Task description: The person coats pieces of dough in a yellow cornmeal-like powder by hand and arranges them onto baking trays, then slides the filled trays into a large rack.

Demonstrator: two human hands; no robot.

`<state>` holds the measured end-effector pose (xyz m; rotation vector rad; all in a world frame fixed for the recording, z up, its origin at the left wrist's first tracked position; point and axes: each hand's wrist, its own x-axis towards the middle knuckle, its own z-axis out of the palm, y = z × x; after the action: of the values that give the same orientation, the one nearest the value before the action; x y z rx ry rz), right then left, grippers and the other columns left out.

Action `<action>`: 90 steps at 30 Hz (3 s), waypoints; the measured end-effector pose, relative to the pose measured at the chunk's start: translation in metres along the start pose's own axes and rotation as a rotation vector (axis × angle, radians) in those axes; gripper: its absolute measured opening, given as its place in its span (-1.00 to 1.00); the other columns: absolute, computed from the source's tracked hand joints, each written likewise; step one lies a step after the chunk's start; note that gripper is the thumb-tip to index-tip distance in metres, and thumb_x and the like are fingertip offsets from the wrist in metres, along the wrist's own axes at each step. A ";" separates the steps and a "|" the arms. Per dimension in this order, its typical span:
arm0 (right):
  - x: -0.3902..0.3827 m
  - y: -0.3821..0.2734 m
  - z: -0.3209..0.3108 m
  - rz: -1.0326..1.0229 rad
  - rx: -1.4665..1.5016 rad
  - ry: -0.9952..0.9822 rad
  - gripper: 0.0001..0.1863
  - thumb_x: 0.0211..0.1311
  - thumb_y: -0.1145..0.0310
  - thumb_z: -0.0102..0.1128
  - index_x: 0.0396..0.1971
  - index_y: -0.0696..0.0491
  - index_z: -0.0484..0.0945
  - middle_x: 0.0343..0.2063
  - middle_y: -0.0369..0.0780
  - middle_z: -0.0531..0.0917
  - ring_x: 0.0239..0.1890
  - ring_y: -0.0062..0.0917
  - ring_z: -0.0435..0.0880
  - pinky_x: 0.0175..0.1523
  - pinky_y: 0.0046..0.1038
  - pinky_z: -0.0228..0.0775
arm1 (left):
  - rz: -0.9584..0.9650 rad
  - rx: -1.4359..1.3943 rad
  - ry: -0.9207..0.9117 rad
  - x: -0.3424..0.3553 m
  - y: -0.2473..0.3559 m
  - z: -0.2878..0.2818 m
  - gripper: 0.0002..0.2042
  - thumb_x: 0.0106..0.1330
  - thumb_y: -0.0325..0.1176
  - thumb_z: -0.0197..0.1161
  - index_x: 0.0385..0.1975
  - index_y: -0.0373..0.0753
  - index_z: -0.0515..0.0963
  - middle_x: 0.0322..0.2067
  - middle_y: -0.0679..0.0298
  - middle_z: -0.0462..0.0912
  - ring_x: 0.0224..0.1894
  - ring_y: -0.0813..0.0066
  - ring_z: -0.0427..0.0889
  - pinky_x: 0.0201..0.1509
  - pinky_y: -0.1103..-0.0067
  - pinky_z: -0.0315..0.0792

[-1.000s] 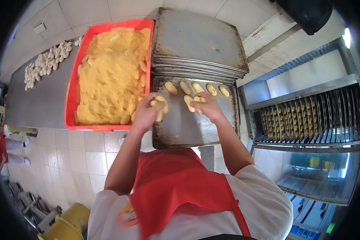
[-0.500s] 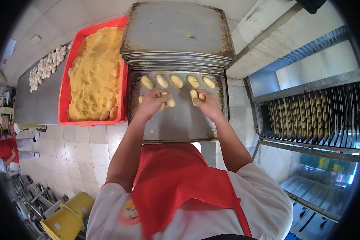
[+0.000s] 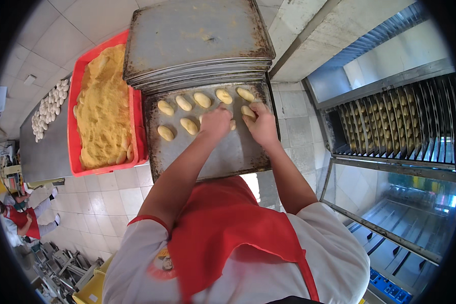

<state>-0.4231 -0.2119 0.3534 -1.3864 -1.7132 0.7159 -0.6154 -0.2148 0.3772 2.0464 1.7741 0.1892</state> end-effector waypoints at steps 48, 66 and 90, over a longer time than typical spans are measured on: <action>0.030 -0.313 0.325 0.029 -0.410 -0.640 -0.67 0.18 0.42 0.21 -0.09 0.13 0.38 -0.27 0.12 0.66 -0.19 -0.01 0.71 -0.09 -0.11 0.53 | 0.294 -0.240 -0.162 -0.222 -0.425 -0.171 -0.89 0.26 -0.35 0.26 -0.34 -0.20 0.68 -0.23 0.10 0.74 -0.22 0.15 0.74 -0.25 0.29 0.60; 0.192 -0.350 0.478 -0.120 -0.250 -0.760 -0.60 0.23 0.10 0.33 -0.14 0.13 0.72 -0.18 0.07 0.76 -0.07 -0.04 0.74 0.04 -0.12 0.57 | -0.018 0.074 0.305 -0.110 -0.595 -0.291 -0.63 0.11 -0.38 0.48 -0.05 -0.20 0.63 -0.11 0.12 0.73 -0.05 0.08 0.72 -0.02 0.27 0.57; 0.122 -0.325 0.459 0.111 -0.113 -0.441 -0.48 -0.05 0.05 0.57 -0.11 0.05 0.74 -0.13 -0.09 0.78 -0.03 -0.21 0.76 0.07 -0.20 0.59 | -0.352 -1.921 0.478 -0.324 -0.573 -0.164 -0.73 0.51 -0.03 0.20 -0.09 -0.10 0.55 -0.47 0.41 0.60 -0.58 0.63 0.49 -0.58 0.66 0.35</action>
<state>-0.9920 -0.1456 0.4111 -1.4881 -2.0513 1.0626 -1.2551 -0.4381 0.3513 0.2701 1.0209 1.5558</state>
